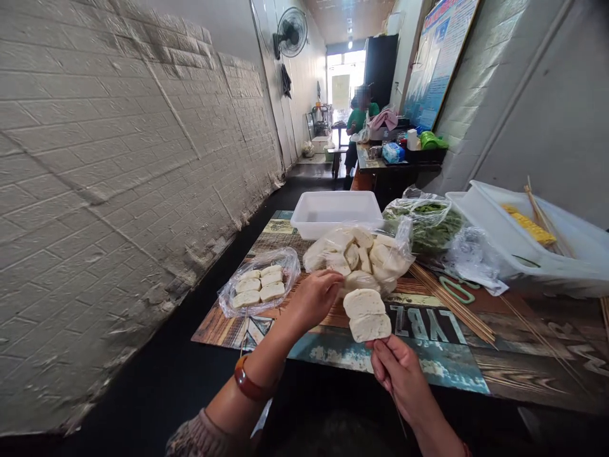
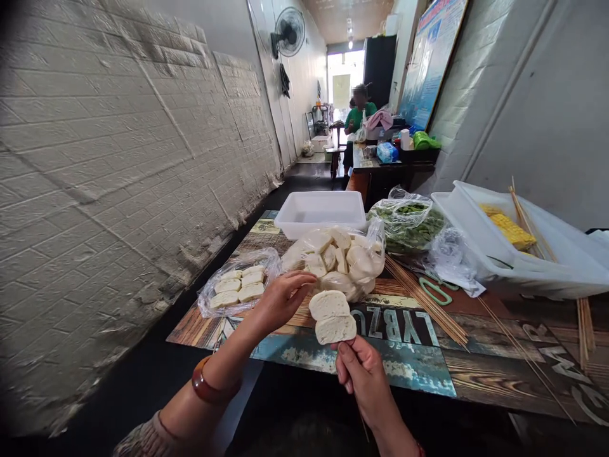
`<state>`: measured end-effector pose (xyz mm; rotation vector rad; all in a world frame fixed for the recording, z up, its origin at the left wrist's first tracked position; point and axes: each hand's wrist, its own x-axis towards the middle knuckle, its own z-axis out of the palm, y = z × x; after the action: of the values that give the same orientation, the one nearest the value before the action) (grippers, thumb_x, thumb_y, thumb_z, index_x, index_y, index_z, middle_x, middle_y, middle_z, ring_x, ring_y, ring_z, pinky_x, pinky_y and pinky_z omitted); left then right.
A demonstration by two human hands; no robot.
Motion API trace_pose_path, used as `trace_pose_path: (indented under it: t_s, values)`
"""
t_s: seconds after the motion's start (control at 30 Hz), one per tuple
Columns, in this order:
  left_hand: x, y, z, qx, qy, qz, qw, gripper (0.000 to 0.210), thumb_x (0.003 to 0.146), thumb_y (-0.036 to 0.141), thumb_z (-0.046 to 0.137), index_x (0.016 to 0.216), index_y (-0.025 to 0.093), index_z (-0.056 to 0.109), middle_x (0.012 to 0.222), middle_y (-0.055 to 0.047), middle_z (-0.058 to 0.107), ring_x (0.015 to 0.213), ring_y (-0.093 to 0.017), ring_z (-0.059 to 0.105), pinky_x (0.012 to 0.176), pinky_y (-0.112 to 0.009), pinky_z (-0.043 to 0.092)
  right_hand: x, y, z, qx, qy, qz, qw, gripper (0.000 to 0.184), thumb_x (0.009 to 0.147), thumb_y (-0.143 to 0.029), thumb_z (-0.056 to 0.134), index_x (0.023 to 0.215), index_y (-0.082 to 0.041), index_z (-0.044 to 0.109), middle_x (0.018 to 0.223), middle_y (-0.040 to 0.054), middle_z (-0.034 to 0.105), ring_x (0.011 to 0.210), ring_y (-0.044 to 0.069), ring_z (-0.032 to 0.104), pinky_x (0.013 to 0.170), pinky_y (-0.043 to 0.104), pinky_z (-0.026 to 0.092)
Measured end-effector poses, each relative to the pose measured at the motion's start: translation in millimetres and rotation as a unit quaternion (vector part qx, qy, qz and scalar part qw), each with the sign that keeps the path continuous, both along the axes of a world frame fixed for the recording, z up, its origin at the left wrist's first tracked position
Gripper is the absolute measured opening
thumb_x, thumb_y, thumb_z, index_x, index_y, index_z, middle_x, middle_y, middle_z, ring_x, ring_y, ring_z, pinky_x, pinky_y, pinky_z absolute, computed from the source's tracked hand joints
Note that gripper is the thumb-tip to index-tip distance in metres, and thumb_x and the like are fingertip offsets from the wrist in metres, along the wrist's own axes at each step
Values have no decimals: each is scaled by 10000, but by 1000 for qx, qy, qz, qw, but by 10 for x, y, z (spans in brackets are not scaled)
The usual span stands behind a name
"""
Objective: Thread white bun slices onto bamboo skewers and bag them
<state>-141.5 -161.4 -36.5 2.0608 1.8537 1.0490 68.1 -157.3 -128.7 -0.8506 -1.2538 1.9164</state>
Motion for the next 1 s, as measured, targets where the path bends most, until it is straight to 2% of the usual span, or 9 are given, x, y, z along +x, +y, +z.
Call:
trace_pose_path:
  t_s: [0.07,0.17,0.27,0.33,0.57,0.67,0.73,0.87,1.0]
  values:
    - [-61,100,-23,-5,65,-1,998,275,908,143,468,1062,160,695,1210,-143,679,1131,-251,626,990,-411,482,-18,40,-19,-13,17,4,1000,429,804,-579,667,778,-154,616,429,-80,456,365,57,286,370,182,199]
    - [-219,185,-35,-5,138,66,988,332,893,109,450,1159,108,651,1329,-197,597,1243,-281,558,1054,-450,441,-18,66,-18,-24,37,13,999,414,803,-561,680,786,-151,625,425,-85,454,365,51,284,370,174,194]
    - [-405,191,-26,-1,170,145,975,343,901,121,448,1194,93,625,1314,-203,605,1243,-289,556,1057,-473,436,-6,73,-11,-27,47,22,998,402,813,-545,681,774,-149,624,430,-84,463,364,43,281,367,169,185]
    - [-486,170,-15,-3,178,168,970,318,910,144,459,1168,108,641,1260,-183,643,1189,-285,592,1032,-468,455,1,78,-21,-28,47,27,998,396,823,-539,674,782,-148,622,437,-81,470,367,43,282,368,175,181]
    - [-416,234,57,17,215,169,962,197,887,151,529,963,171,710,1008,-108,709,938,-242,651,870,-377,503,5,94,-108,-29,50,44,997,399,852,-544,641,803,-149,606,445,-80,480,366,41,266,374,191,161]
    - [-359,322,121,0,249,171,953,182,881,167,554,986,167,703,1033,-112,696,967,-248,632,871,-368,484,7,97,-115,-23,51,44,997,397,858,-545,633,802,-153,602,450,-79,489,364,39,268,375,189,161]
    - [-337,364,166,-38,290,194,937,177,859,235,611,992,153,694,1035,-131,684,992,-276,615,868,-381,473,10,100,-113,-19,48,43,998,398,858,-549,630,800,-156,599,452,-78,492,364,40,271,374,189,164]
    - [-340,389,194,-124,349,230,900,303,796,389,689,965,139,676,998,-157,665,976,-322,596,823,-405,464,17,107,-117,-16,39,43,998,402,859,-554,631,799,-158,601,451,-75,495,367,42,283,374,185,177]
    - [-393,366,96,-122,326,237,907,206,815,312,646,934,146,671,978,-153,657,975,-319,594,823,-406,450,14,107,-136,-14,36,42,998,419,855,-568,636,818,-150,627,446,-72,498,369,41,309,379,184,185]
